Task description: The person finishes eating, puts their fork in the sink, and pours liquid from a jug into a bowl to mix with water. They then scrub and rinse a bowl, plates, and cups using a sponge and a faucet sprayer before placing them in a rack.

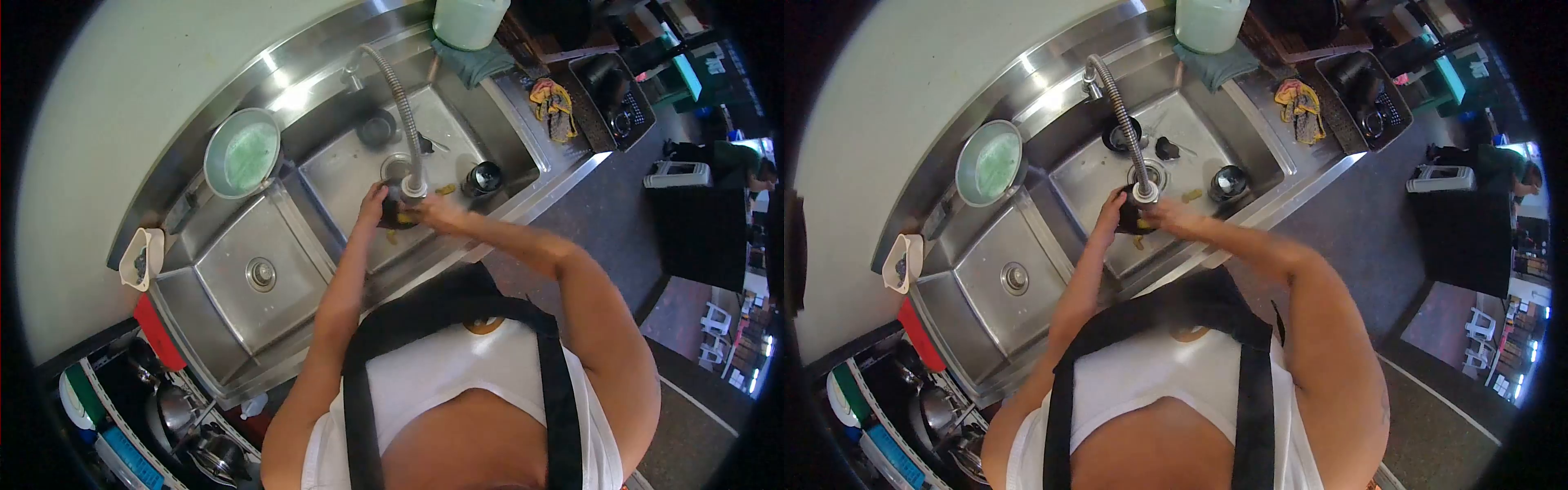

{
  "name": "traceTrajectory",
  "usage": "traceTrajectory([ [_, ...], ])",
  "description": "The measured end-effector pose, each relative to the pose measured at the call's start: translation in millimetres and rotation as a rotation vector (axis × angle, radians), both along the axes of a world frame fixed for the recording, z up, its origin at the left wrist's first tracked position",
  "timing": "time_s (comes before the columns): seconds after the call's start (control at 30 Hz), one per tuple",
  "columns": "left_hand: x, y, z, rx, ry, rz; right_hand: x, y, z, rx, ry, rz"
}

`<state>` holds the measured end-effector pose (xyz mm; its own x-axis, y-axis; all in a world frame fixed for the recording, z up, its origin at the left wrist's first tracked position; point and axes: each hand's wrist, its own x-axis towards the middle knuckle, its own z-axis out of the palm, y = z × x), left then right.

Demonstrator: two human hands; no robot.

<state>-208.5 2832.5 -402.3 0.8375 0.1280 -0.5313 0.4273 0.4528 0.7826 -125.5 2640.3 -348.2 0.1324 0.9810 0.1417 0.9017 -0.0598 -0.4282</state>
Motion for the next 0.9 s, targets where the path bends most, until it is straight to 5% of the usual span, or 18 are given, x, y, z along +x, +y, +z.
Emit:
traceTrajectory([
  [0.1, 9.4, -4.2, 23.4, 0.037, 0.219, -0.134, 29.5, -1.8, 21.8, 0.183, -0.203, 0.200],
  [0.17, 14.8, -6.0, 26.3, -0.003, 0.249, -0.220, 12.7, 7.1, 38.0, -0.104, 0.190, -0.068],
  [0.23, 22.4, -8.3, 42.7, -0.215, 0.285, -0.178, -10.1, 12.9, 46.9, -0.472, 0.233, -0.127],
  [0.3, 24.8, -14.1, 52.5, -0.246, 0.296, -0.047, -15.6, 22.5, 28.1, -0.235, 0.493, -0.203],
  [0.33, 19.3, -3.6, -9.9, -0.328, 0.137, -0.029, -12.7, 23.4, 2.3, -0.113, 0.869, -0.177],
  [0.37, 15.3, -1.2, 0.5, -0.514, 0.227, -0.113, -9.2, 23.3, -8.8, 0.030, 0.988, -0.233],
  [0.4, 9.0, -0.8, 2.6, -0.469, 0.197, -0.173, -13.0, 24.8, -31.9, 0.132, 0.974, -0.470],
  [0.43, 7.9, -10.8, 13.3, -0.314, 0.134, -0.230, -8.6, 22.0, -35.1, 0.156, 1.230, -0.521],
  [0.47, -0.2, -1.2, -25.1, -0.382, 0.322, -0.201, -3.1, 21.6, -37.1, 0.203, 1.495, -0.551],
  [0.53, -1.4, -18.3, 0.3, -0.529, 0.269, -0.070, 18.7, 21.8, -101.1, 0.211, 1.456, -0.574],
  [0.57, -4.2, -25.0, -6.2, -0.523, 0.271, -0.122, 27.1, 9.7, -68.2, 0.249, 1.443, -0.613],
  [0.63, -4.8, -31.3, -20.8, -0.686, 0.058, 0.213, 35.2, 0.9, 33.8, 0.016, 1.481, -1.157],
  [0.67, -7.2, -36.5, -21.0, -0.687, 0.057, 0.222, 38.1, 0.6, 16.2, 0.008, 1.481, -1.151],
  [0.73, -4.1, -39.9, -17.0, -0.634, -0.108, 0.301, 44.8, 11.4, -46.9, -0.134, 0.920, -1.320],
  [0.83, 15.1, -43.8, 31.7, -0.335, -0.082, 0.183, 16.3, 22.5, -12.0, 0.201, 0.682, -1.282],
  [0.9, 20.5, -39.7, 14.6, -0.261, -0.063, 0.116, -9.4, 20.2, 15.0, 0.394, 0.515, -1.213],
])
